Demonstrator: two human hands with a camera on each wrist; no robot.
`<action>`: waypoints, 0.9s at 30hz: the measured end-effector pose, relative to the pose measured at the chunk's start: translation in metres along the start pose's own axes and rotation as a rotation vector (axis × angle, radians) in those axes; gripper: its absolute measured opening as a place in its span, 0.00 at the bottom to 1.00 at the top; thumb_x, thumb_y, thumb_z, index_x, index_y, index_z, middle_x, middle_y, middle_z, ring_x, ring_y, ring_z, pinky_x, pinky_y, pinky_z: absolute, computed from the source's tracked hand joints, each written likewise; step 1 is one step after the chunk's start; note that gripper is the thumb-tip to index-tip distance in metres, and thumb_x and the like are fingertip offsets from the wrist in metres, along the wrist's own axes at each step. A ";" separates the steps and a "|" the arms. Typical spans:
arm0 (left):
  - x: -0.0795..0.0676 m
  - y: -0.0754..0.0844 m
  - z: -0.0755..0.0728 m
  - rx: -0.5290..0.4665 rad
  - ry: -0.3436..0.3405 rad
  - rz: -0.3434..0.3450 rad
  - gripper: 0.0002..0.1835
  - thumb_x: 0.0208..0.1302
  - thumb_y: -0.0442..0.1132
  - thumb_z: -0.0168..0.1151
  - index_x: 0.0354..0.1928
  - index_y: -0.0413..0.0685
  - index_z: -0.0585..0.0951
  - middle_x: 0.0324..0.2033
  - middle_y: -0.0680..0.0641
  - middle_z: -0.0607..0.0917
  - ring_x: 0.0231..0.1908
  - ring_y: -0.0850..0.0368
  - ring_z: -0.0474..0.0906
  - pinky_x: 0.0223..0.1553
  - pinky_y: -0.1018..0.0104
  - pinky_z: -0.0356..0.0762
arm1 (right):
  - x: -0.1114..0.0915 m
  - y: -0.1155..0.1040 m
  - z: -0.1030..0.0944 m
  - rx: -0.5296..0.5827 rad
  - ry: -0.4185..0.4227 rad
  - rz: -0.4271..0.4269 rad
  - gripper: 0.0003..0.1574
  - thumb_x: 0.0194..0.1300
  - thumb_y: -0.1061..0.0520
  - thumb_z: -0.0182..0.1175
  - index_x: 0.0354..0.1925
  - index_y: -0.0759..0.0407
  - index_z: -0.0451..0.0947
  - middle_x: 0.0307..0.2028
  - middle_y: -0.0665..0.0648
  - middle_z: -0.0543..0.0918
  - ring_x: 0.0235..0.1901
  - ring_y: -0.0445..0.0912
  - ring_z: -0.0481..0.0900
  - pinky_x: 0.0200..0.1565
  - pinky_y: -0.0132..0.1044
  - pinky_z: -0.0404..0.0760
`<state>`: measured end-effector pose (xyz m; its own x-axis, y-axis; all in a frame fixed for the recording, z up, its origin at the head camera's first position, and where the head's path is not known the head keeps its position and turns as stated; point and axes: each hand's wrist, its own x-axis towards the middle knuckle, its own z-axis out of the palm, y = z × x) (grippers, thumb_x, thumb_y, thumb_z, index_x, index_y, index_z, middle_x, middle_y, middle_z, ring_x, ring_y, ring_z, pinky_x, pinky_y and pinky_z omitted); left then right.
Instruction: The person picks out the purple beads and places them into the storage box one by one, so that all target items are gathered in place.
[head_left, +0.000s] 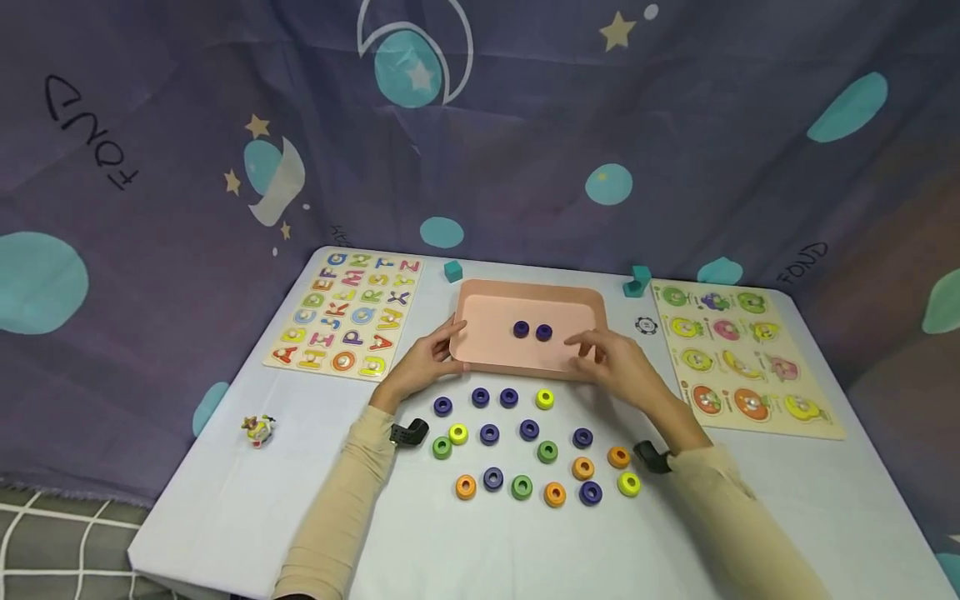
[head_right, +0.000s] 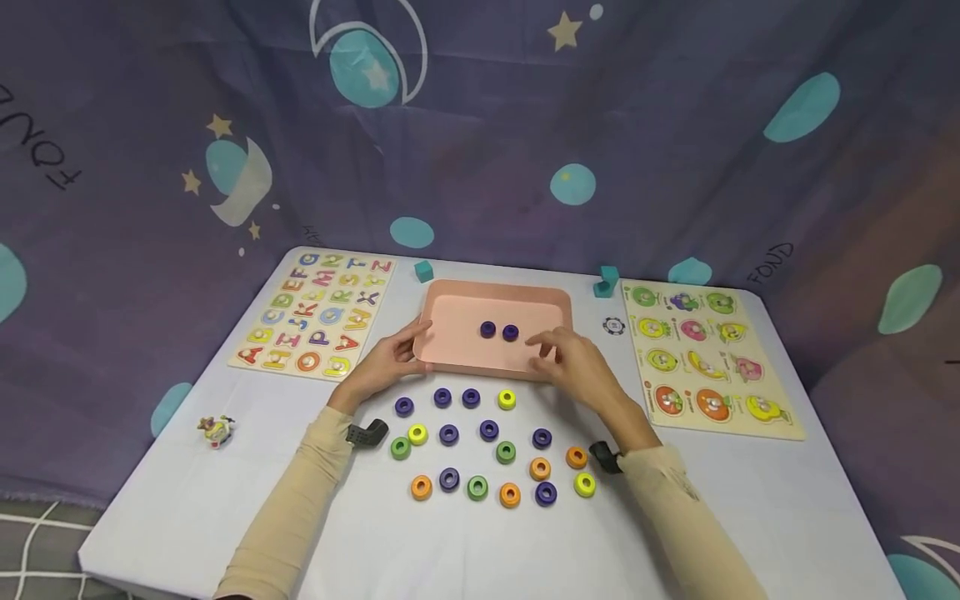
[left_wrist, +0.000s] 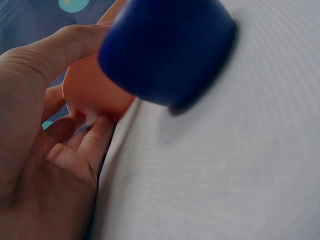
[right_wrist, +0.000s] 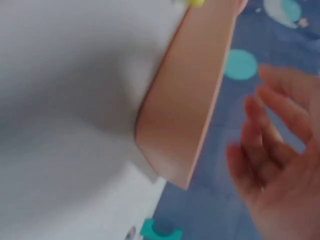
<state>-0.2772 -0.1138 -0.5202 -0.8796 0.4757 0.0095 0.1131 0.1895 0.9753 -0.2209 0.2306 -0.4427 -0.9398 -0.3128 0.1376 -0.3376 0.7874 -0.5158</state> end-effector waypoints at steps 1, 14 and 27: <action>0.000 0.000 0.001 -0.001 -0.005 0.003 0.46 0.57 0.39 0.73 0.76 0.52 0.60 0.80 0.54 0.45 0.76 0.53 0.57 0.71 0.72 0.66 | -0.013 0.000 -0.002 0.009 -0.039 -0.008 0.17 0.64 0.55 0.66 0.52 0.53 0.83 0.33 0.51 0.82 0.29 0.43 0.72 0.27 0.30 0.72; 0.000 0.003 -0.001 0.036 0.018 -0.007 0.46 0.57 0.40 0.74 0.75 0.54 0.61 0.80 0.54 0.45 0.76 0.53 0.56 0.71 0.73 0.65 | -0.073 0.016 0.011 0.075 -0.305 0.024 0.21 0.55 0.46 0.73 0.48 0.46 0.84 0.25 0.44 0.75 0.24 0.35 0.68 0.23 0.26 0.67; 0.000 0.003 0.000 0.010 0.014 -0.007 0.46 0.57 0.37 0.73 0.75 0.52 0.61 0.80 0.55 0.45 0.76 0.53 0.55 0.70 0.74 0.66 | -0.019 0.015 -0.010 0.011 0.013 -0.031 0.17 0.61 0.49 0.70 0.48 0.50 0.84 0.27 0.48 0.78 0.28 0.43 0.70 0.26 0.29 0.68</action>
<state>-0.2766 -0.1135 -0.5171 -0.8866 0.4626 0.0059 0.1115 0.2014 0.9731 -0.2084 0.2538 -0.4450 -0.9296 -0.3299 0.1645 -0.3659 0.7715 -0.5205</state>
